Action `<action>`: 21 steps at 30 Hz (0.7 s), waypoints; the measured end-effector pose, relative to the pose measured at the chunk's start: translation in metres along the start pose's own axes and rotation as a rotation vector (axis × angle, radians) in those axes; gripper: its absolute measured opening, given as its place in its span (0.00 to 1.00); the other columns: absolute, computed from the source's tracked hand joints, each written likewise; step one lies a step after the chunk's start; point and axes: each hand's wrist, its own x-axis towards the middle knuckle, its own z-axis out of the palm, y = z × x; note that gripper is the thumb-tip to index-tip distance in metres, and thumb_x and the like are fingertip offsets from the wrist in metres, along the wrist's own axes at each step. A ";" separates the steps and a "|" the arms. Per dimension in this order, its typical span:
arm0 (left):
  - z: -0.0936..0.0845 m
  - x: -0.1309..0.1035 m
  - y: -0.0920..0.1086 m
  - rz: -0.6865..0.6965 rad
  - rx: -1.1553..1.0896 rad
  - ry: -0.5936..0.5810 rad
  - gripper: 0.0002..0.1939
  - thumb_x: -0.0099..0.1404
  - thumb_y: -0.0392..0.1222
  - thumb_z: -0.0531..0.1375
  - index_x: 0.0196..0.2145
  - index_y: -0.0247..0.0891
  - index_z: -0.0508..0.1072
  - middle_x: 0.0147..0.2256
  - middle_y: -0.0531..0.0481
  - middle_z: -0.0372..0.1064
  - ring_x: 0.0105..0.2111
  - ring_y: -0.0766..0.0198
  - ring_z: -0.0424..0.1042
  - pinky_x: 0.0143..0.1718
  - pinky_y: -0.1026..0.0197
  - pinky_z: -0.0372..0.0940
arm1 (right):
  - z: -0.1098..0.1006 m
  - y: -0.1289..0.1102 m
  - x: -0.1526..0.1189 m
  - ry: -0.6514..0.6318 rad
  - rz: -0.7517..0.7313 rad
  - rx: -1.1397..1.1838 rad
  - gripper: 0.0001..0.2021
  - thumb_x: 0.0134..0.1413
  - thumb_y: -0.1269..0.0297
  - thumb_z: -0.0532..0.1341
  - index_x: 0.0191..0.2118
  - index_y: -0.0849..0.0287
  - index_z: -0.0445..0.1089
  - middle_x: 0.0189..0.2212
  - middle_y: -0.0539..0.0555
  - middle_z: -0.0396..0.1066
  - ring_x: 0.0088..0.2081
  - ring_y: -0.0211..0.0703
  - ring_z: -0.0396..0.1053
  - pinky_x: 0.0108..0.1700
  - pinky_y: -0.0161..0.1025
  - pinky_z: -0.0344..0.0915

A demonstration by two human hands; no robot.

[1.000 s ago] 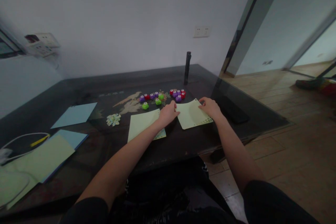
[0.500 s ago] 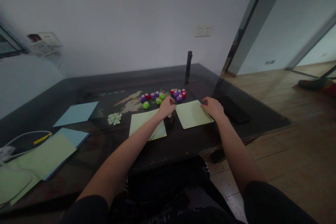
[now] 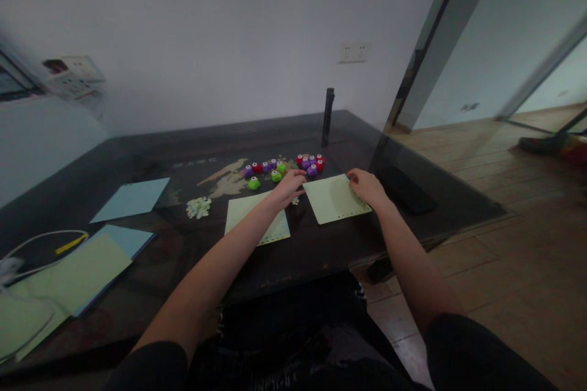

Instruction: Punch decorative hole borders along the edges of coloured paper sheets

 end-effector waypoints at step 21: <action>-0.052 -0.035 0.031 0.334 0.300 -0.042 0.13 0.53 0.26 0.54 0.36 0.37 0.69 0.43 0.45 0.70 0.45 0.64 0.69 0.45 0.61 0.64 | -0.012 -0.020 -0.006 0.099 -0.154 0.094 0.10 0.53 0.71 0.56 0.39 0.59 0.73 0.39 0.58 0.73 0.40 0.46 0.69 0.44 0.41 0.63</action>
